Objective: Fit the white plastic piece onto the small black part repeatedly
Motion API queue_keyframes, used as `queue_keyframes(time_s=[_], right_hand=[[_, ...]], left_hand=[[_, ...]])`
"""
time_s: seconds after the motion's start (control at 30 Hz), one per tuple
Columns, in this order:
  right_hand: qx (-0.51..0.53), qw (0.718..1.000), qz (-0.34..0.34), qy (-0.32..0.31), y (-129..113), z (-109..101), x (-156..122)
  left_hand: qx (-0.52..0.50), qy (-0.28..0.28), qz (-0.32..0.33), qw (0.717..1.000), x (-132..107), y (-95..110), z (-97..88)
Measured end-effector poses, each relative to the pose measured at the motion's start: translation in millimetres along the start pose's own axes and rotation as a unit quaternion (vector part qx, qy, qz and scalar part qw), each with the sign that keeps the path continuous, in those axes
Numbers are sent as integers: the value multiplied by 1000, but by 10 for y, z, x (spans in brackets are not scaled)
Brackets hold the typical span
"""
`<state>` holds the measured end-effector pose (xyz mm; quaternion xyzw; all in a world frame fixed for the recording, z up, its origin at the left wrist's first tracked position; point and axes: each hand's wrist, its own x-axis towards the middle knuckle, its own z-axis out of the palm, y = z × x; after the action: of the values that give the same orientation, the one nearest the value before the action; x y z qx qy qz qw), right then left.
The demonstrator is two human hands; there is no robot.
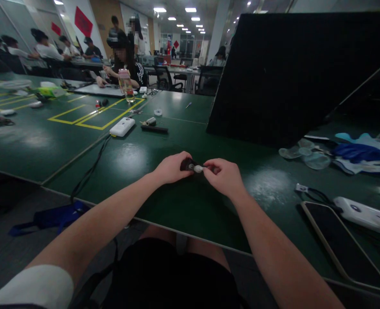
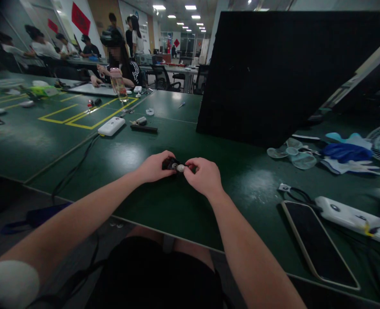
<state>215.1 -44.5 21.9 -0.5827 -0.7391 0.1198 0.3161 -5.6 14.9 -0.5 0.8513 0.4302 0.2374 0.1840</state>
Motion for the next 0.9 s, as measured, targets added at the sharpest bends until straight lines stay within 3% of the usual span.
queue_keyframes(time_s=[0.13, 0.33, 0.47, 0.9], right_hand=[[-26, 1000, -17, 1, 12, 35, 10], [-59, 997, 43, 8, 30, 62, 22], [-28, 996, 84, 28, 11, 12, 29], [-34, 989, 136, 38, 3, 24, 48]], left_hand=[[-5, -3, 4, 1000, -2, -4, 1], [2, -2, -4, 1000, 2, -8, 3], [-4, -6, -8, 1000, 3, -18, 4], [-1, -13, -8, 1000, -6, 1, -11]])
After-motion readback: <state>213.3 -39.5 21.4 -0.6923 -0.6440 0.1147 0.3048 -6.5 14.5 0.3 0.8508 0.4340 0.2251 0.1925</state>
